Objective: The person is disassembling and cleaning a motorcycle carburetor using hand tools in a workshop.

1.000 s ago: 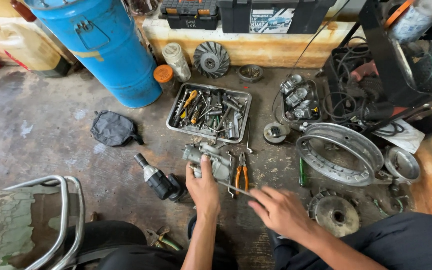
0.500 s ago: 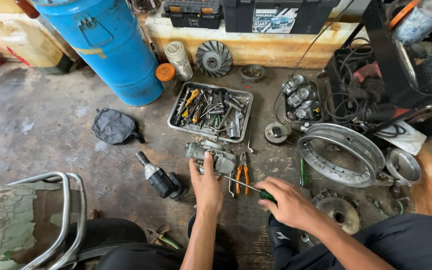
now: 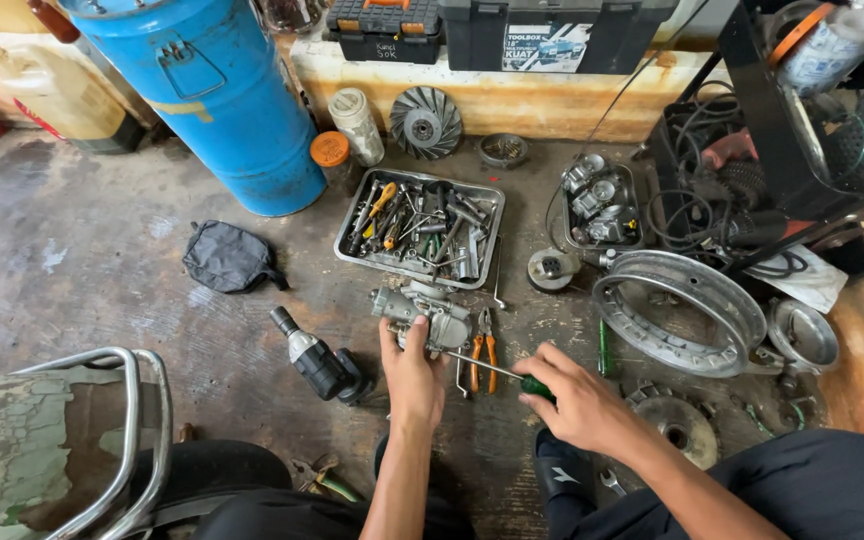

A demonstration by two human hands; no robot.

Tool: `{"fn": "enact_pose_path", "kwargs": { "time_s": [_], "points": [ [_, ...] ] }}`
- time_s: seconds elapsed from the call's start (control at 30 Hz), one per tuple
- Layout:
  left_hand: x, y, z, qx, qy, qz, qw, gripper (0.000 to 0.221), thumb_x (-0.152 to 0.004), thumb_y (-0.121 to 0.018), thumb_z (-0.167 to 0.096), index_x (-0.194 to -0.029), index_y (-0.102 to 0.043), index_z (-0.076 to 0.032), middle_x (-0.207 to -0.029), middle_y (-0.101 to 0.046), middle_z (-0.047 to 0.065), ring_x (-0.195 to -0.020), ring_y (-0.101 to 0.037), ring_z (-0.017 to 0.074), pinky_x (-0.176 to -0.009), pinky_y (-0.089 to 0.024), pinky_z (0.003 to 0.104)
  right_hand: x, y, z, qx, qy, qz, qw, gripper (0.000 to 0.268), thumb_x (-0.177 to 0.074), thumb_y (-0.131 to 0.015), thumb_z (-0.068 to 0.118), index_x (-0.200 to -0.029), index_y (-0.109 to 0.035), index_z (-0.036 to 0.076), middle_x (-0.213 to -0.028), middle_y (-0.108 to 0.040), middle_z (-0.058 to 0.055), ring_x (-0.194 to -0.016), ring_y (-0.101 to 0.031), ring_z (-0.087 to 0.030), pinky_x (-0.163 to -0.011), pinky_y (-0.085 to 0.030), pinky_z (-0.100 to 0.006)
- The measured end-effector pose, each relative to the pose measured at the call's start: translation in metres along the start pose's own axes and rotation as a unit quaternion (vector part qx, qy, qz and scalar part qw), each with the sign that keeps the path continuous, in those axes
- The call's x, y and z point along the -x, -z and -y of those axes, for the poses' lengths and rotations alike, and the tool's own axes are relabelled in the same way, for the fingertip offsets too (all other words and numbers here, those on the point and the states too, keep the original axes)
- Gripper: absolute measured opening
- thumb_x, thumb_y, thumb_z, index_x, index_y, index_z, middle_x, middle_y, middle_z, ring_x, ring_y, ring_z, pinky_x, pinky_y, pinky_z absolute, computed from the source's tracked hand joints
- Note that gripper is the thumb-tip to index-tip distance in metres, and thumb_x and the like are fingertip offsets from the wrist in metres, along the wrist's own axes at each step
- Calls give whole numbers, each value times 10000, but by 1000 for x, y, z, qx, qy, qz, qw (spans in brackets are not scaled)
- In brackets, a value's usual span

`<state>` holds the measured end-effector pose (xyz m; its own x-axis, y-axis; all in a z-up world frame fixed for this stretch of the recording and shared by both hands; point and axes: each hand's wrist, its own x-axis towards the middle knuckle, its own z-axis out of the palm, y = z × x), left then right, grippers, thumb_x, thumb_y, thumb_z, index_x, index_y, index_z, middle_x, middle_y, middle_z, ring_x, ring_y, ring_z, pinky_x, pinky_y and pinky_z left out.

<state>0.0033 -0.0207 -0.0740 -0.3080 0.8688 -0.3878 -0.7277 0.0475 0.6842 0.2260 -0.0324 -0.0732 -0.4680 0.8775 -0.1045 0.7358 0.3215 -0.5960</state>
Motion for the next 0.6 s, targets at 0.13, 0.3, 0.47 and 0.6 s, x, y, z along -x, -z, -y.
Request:
{"fn": "enact_pose_path", "kwargs": {
  "time_s": [0.13, 0.3, 0.47, 0.6],
  "points": [
    [-1, 0, 2, 0, -2, 14, 1000, 567, -964, -589, -91, -1491, -382, -64, -1156, -574, 154, -867, -637, 218, -601, -475, 276, -4, -8, -7, 25, 39, -48, 998, 243, -878, -720, 97, -1110, -654, 121, -975, -559, -3, -520, -525, -109, -471, -486, -257],
    [1, -1, 1, -14, 2, -5, 1000, 650, -945, -625, -137, -1537, -357, -111, -1177, -582, 136, -835, -612, 177, -581, -462, 253, -2, 2, 1, -46, 21, -32, 998, 563, -812, -708, 96, -1346, -542, 27, -1296, -531, -86, -730, -667, -198, -661, -589, -332],
    [3, -2, 1, -34, -9, 7, 999, 523, -973, -611, -140, -1461, -422, -116, -1119, -610, 127, -837, -632, 185, -590, -466, 250, -6, -8, -10, -4, 15, -38, 999, 366, -816, -793, 169, -1093, -623, 3, -1368, -514, -84, -781, -694, -217, -758, -639, -334],
    [7, -4, 1, -71, 5, -13, 997, 603, -946, -638, -208, -1496, -403, -129, -1096, -622, 129, -824, -595, 166, -628, -455, 256, -11, -17, -24, -4, -72, -17, 997, 408, -872, -783, 221, -1129, -480, 126, -931, -761, -89, -637, -736, -204, -520, -622, -337]
  ]
}}
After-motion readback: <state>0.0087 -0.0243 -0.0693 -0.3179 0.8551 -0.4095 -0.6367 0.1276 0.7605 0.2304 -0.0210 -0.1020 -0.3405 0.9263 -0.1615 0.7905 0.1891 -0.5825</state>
